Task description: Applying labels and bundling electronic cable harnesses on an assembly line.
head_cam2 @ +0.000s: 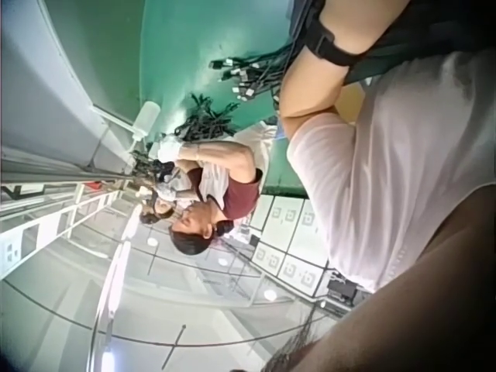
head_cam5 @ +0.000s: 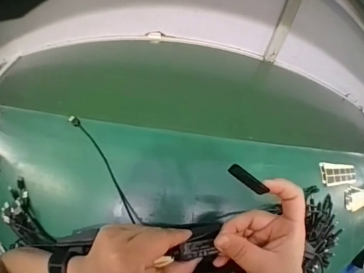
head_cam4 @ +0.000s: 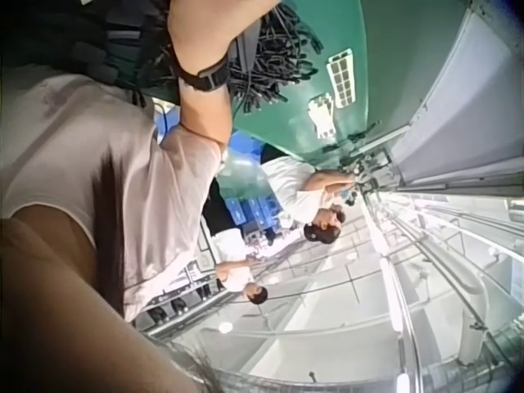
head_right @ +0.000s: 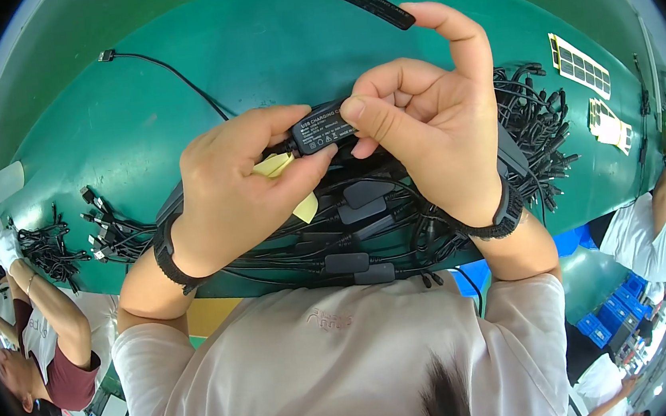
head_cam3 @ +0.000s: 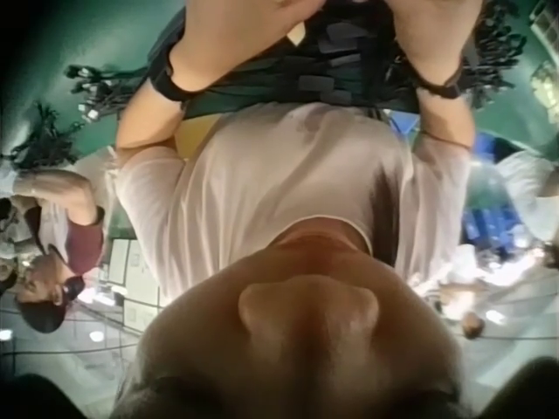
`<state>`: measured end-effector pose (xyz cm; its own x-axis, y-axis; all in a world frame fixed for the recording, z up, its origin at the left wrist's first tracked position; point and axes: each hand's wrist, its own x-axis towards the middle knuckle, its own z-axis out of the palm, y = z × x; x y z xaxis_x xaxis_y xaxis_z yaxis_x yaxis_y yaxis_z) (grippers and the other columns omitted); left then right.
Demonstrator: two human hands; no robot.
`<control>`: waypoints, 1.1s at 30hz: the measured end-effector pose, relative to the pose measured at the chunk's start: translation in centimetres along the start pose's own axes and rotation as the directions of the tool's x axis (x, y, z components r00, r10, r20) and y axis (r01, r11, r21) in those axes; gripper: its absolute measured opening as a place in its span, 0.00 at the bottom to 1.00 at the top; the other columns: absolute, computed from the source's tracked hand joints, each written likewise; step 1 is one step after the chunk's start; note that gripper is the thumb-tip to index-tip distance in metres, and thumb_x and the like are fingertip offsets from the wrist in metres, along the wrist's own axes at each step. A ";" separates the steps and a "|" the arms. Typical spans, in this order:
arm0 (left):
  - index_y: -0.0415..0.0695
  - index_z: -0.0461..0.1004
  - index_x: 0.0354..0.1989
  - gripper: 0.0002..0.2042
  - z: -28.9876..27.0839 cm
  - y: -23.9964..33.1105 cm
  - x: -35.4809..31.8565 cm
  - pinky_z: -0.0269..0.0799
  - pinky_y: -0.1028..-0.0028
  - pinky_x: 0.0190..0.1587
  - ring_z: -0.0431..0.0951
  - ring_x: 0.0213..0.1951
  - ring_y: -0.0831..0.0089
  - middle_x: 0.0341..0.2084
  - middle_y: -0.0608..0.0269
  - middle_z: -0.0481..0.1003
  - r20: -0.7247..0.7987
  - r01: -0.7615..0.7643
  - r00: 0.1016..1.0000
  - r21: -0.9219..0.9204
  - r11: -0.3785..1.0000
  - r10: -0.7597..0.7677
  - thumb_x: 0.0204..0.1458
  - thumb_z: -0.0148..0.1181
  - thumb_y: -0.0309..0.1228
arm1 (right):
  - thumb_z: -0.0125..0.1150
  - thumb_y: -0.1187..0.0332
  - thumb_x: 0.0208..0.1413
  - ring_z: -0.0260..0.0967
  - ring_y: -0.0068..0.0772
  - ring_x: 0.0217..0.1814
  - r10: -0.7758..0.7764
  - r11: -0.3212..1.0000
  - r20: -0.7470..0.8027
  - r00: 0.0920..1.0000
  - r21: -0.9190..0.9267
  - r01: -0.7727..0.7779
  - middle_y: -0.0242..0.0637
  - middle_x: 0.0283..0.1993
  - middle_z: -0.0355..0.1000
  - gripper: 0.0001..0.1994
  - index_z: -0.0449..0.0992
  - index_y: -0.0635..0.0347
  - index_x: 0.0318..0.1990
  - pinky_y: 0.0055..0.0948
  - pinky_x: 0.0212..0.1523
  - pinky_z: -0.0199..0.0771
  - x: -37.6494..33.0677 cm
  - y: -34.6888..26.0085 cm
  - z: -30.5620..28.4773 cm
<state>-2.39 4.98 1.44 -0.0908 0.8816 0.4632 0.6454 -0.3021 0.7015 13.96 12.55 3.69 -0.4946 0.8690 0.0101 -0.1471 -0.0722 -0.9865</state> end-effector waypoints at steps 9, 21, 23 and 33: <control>0.38 0.77 0.33 0.15 -0.7 0.3 0.2 0.72 0.78 0.26 0.79 0.24 0.72 0.23 0.61 0.78 0.103 0.096 0.990 0.006 0.995 -0.096 0.35 0.71 0.27 | 0.58 0.82 0.51 0.68 0.25 0.28 -0.118 0.993 0.029 0.993 -0.025 0.118 0.43 0.31 0.69 0.34 0.46 0.55 0.62 0.21 0.25 0.76 -0.2 0.6 -0.2; 0.41 0.73 0.29 0.12 0.0 0.1 0.1 0.67 0.70 0.20 0.73 0.19 0.64 0.18 0.62 0.72 0.030 0.032 0.999 -0.014 0.999 -0.032 0.34 0.68 0.27 | 0.57 0.83 0.51 0.69 0.25 0.27 -0.058 0.993 0.045 0.997 -0.100 0.062 0.44 0.31 0.70 0.31 0.48 0.57 0.59 0.21 0.27 0.75 -0.1 0.3 -0.2; 0.41 0.73 0.30 0.13 0.1 0.1 0.1 0.67 0.70 0.20 0.73 0.19 0.64 0.18 0.62 0.72 0.032 0.031 0.999 -0.015 0.999 -0.030 0.34 0.68 0.27 | 0.57 0.83 0.51 0.69 0.25 0.27 -0.058 0.994 0.046 0.997 -0.095 0.062 0.44 0.31 0.70 0.31 0.48 0.57 0.59 0.21 0.27 0.75 -0.1 0.3 -0.2; 0.41 0.73 0.30 0.13 0.1 0.1 -0.1 0.67 0.70 0.20 0.73 0.19 0.65 0.17 0.62 0.72 0.019 0.017 1.000 -0.010 1.000 -0.017 0.34 0.69 0.27 | 0.57 0.84 0.51 0.69 0.26 0.27 -0.073 0.993 0.062 0.995 -0.092 0.078 0.44 0.31 0.69 0.30 0.50 0.57 0.58 0.22 0.28 0.76 -0.2 0.5 -0.2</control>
<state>-2.27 4.90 1.44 -0.0876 0.8932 0.4411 0.6359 -0.2907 0.7149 14.22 12.43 3.16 -0.5348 0.8399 0.0920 -0.1058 0.0415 -0.9935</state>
